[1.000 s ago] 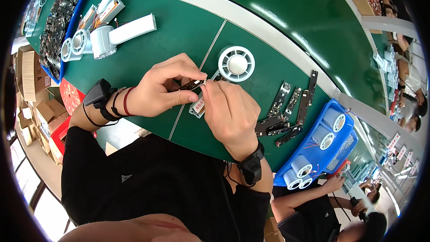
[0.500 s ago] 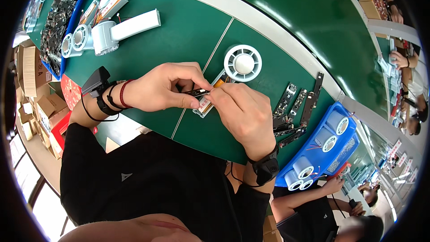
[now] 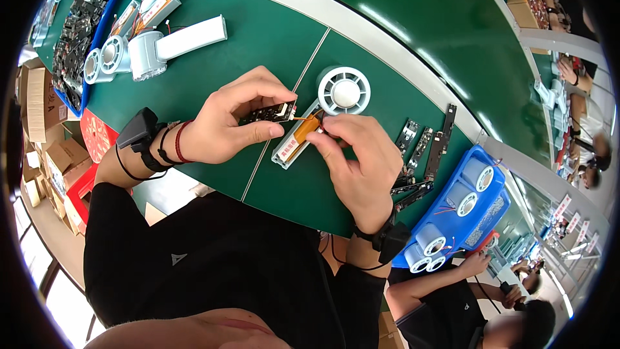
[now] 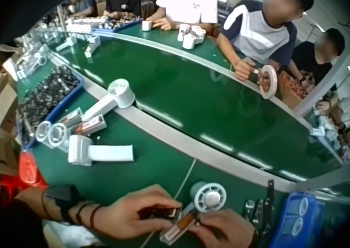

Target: Assembling electronic components and fan units onto printed circuit boards at an industrial workstation.

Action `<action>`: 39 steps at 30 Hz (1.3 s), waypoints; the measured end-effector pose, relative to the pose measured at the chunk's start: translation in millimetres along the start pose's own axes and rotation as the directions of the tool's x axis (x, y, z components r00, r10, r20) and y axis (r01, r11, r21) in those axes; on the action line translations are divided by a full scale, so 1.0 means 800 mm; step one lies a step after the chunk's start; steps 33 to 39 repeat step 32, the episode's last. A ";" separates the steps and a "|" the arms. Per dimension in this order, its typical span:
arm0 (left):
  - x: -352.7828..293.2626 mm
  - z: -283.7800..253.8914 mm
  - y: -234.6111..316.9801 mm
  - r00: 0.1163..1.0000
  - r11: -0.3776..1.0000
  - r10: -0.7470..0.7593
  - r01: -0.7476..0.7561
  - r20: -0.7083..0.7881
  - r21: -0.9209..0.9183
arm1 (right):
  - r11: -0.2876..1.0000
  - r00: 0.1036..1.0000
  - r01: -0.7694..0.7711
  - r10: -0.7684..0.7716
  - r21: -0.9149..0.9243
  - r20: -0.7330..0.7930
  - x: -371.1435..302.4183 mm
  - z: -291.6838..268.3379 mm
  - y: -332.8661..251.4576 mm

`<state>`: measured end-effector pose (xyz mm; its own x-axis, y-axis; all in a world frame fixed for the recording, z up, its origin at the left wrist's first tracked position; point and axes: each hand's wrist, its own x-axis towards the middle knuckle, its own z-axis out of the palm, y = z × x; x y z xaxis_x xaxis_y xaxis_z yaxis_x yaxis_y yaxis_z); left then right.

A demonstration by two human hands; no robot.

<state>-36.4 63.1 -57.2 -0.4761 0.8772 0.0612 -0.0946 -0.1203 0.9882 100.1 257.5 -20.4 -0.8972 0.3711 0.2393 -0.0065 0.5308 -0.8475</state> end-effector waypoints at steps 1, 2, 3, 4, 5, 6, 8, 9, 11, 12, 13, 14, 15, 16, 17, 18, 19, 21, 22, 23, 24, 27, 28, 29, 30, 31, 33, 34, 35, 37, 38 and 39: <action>0.001 -0.001 -0.002 1.000 1.000 0.003 -0.003 -0.015 0.005 | 0.992 0.999 0.008 -0.002 -0.129 0.051 0.004 -0.008 -0.012; 0.001 -0.001 -0.002 1.000 1.000 0.007 -0.007 -0.028 0.007 | 0.966 0.995 0.022 0.005 -0.258 0.100 0.008 -0.018 -0.026; 0.001 -0.002 -0.002 0.999 1.000 0.008 -0.008 -0.031 0.006 | 0.924 0.989 0.042 0.016 -0.381 0.148 0.008 -0.024 -0.032; 0.002 -0.003 -0.001 0.999 0.998 0.036 -0.035 -0.023 0.047 | 0.924 0.988 0.044 0.015 -0.380 0.152 0.006 -0.028 -0.032; 0.003 -0.004 0.001 0.998 0.994 0.064 -0.063 -0.006 0.086 | 0.944 0.961 -0.111 0.182 -0.311 0.210 0.003 -0.032 -0.031; 0.004 -0.005 0.003 0.996 0.988 0.090 -0.091 0.011 0.126 | 0.930 0.900 -0.271 0.336 -0.248 0.278 0.000 -0.035 -0.029; 0.005 -0.005 0.007 0.995 0.984 0.099 -0.098 0.003 0.150 | 0.882 0.810 -0.429 0.471 -0.196 0.350 -0.004 -0.036 -0.025; 0.004 -0.004 0.010 0.994 0.979 0.107 -0.104 -0.008 0.175 | 0.891 0.847 -0.453 0.434 -0.008 0.307 -0.006 -0.036 -0.022; 0.005 -0.003 0.010 0.993 0.974 0.117 -0.112 -0.014 0.198 | 0.830 0.905 -0.425 0.380 0.361 0.192 -0.009 -0.035 -0.016; 0.004 -0.003 0.009 0.991 0.968 0.132 -0.125 -0.017 0.218 | 0.830 0.905 -0.425 0.381 0.360 0.189 -0.010 -0.033 -0.013; 0.004 -0.003 0.008 0.989 0.961 0.147 -0.138 -0.021 0.238 | 0.852 0.932 -0.363 0.328 0.378 0.157 -0.010 -0.029 -0.009; 0.005 -0.003 0.008 0.987 0.954 0.162 -0.150 -0.025 0.258 | 0.870 0.954 -0.299 0.273 0.393 0.124 -0.009 -0.024 -0.006; 0.005 -0.003 0.009 0.987 0.954 0.161 -0.150 -0.024 0.258 | 0.883 0.972 -0.235 0.216 0.407 0.092 -0.008 -0.019 -0.004; 0.007 -0.005 0.011 0.983 0.926 0.183 -0.172 -0.003 0.335 | 0.882 0.972 -0.236 0.217 0.407 0.093 -0.006 -0.013 -0.002; 0.008 -0.007 0.013 0.979 0.891 0.203 -0.193 0.019 0.410 | 0.919 0.987 -0.162 0.155 0.359 0.049 -0.005 -0.007 -0.001; 0.009 -0.008 0.014 0.974 0.850 0.221 -0.214 0.043 0.481 | 0.948 0.996 -0.088 0.089 0.306 0.009 -0.004 -0.002 0.000; 0.009 -0.008 0.013 0.975 0.851 0.219 -0.212 0.042 0.481 | 0.968 0.999 -0.014 0.021 0.249 -0.026 -0.004 0.003 -0.001; 0.010 -0.007 0.012 0.971 0.862 0.237 -0.226 0.034 0.454 | 0.939 0.996 -0.066 0.079 0.338 -0.027 -0.004 0.014 -0.006; 0.010 -0.006 0.010 0.969 0.867 0.245 -0.233 0.030 0.441 | 0.900 0.990 -0.115 0.139 0.421 -0.026 -0.005 0.019 -0.009; 0.009 -0.005 0.009 0.970 0.867 0.243 -0.230 0.027 0.442 | 0.851 0.980 -0.161 0.198 0.500 -0.020 -0.004 0.021 -0.010; 0.008 -0.005 0.006 0.970 0.886 0.245 -0.230 0.016 0.403 | 0.850 0.980 -0.163 0.198 0.502 -0.017 -0.002 0.022 -0.011; 0.007 -0.004 0.001 0.969 0.918 0.247 -0.232 -0.007 0.322 | 0.980 0.992 0.109 -0.118 0.165 0.043 0.008 0.019 -0.005; 0.007 -0.004 0.001 0.968 0.917 0.253 -0.240 0.001 0.319 | 0.980 0.992 0.109 -0.118 0.166 0.044 0.008 0.018 -0.005; 0.008 -0.005 0.001 0.966 0.915 0.258 -0.248 0.009 0.318 | 0.980 0.989 0.128 -0.137 0.151 0.055 0.008 0.017 -0.005; 0.008 -0.005 0.000 0.965 0.914 0.263 -0.256 0.019 0.314 | 0.980 0.986 0.145 -0.155 0.134 0.065 0.008 0.016 -0.006; 0.008 -0.005 0.000 0.967 0.921 0.252 -0.247 0.021 0.301 | 0.980 0.982 0.162 -0.172 0.118 0.075 0.008 0.015 -0.006; 0.008 -0.006 0.001 0.970 0.928 0.241 -0.238 0.024 0.287 | 0.977 0.976 0.192 -0.199 0.089 0.085 0.009 0.013 -0.004; 0.008 -0.006 0.001 0.970 0.928 0.241 -0.238 0.024 0.287 | 0.977 0.976 0.192 -0.199 0.089 0.085 0.009 0.013 -0.004; 0.008 -0.006 0.001 0.970 0.928 0.241 -0.238 0.024 0.287 | 0.977 0.976 0.192 -0.199 0.089 0.085 0.009 0.013 -0.004; 0.008 -0.006 0.001 0.970 0.928 0.241 -0.238 0.024 0.287 | 0.977 0.976 0.192 -0.199 0.089 0.085 0.009 0.013 -0.004; 0.008 -0.006 0.001 0.970 0.928 0.241 -0.238 0.024 0.287 | 0.977 0.976 0.192 -0.199 0.089 0.085 0.009 0.013 -0.004; 0.008 -0.006 0.001 0.970 0.928 0.241 -0.238 0.024 0.287 | 0.977 0.976 0.192 -0.199 0.089 0.085 0.009 0.013 -0.004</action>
